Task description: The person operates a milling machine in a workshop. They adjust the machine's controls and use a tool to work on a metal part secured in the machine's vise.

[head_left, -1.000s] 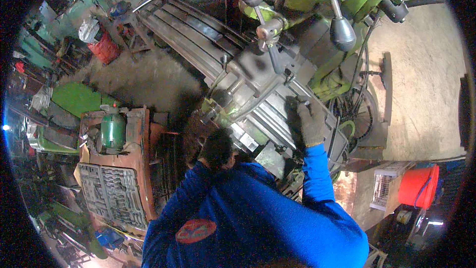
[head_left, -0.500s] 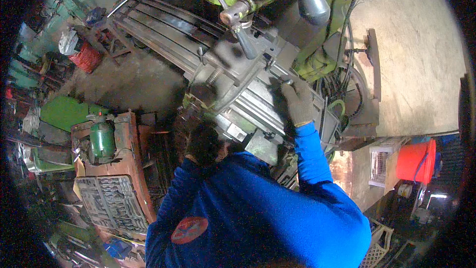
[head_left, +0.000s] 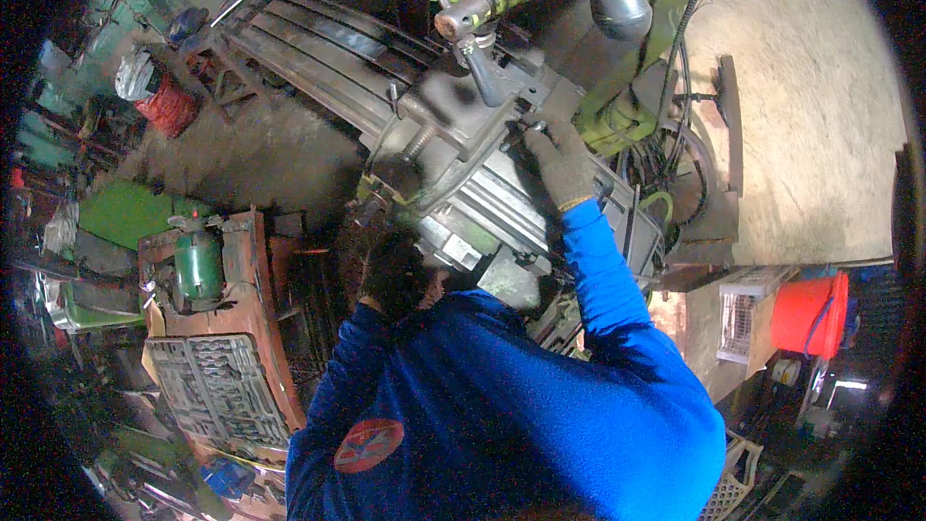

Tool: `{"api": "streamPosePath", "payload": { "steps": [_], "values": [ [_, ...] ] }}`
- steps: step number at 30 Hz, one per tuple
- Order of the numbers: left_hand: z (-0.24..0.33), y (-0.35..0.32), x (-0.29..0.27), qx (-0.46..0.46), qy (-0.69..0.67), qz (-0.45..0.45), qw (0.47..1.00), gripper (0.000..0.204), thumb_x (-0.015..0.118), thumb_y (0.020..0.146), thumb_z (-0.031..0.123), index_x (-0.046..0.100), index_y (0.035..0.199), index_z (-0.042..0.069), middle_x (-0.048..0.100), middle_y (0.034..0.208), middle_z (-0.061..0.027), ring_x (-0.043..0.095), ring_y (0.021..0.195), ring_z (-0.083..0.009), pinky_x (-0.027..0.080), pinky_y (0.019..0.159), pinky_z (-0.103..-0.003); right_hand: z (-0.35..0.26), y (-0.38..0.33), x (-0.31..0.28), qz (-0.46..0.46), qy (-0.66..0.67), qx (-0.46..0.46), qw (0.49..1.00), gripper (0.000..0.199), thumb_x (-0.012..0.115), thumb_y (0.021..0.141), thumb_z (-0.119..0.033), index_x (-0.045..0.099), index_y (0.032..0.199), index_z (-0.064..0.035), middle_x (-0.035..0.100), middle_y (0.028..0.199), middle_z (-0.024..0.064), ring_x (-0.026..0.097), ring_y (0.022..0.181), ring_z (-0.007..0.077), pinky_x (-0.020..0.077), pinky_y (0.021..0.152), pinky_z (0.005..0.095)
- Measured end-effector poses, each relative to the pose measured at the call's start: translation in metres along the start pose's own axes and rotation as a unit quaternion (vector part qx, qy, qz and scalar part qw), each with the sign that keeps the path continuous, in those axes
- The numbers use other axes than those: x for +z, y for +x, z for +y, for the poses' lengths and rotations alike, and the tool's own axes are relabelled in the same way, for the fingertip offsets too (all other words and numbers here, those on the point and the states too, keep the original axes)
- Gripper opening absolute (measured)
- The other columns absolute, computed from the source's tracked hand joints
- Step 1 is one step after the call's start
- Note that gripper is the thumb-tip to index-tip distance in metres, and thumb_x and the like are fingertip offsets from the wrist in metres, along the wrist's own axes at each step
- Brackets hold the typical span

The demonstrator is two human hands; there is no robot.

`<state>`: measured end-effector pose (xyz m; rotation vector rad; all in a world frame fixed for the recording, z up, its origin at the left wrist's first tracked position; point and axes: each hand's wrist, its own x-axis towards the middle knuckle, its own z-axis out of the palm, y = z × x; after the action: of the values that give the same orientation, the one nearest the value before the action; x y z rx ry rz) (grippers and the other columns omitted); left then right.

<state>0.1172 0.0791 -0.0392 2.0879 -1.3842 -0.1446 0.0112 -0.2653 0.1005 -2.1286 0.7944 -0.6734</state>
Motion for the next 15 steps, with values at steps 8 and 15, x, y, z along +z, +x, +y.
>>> {"api": "streamPosePath", "payload": {
  "steps": [8,15],
  "values": [
    [-0.006,-0.003,-0.002,0.015,-0.022,-0.009,1.000,0.045,0.086,0.083,0.044,0.076,0.102,0.004,0.075,0.112,-0.0196,0.067,0.118,-0.0460,0.053,0.109,-0.054,-0.001,0.008,0.008,-0.035,0.040,-0.010,0.999,0.034,0.070,0.101,-0.026,0.080,0.126,-0.0050,0.080,0.114,0.0223,0.076,0.110,0.0398,0.0571,0.100,0.0468],
    [-0.013,-0.005,0.010,0.032,0.036,-0.030,0.998,0.039,0.086,0.083,0.038,0.074,0.099,0.005,0.075,0.120,-0.0207,0.068,0.119,-0.0458,0.054,0.108,-0.053,-0.011,0.014,0.007,-0.075,0.000,0.018,0.997,0.034,0.073,0.099,-0.027,0.080,0.123,-0.0048,0.079,0.113,0.0234,0.075,0.109,0.0402,0.0566,0.100,0.0482]
  ]
}}
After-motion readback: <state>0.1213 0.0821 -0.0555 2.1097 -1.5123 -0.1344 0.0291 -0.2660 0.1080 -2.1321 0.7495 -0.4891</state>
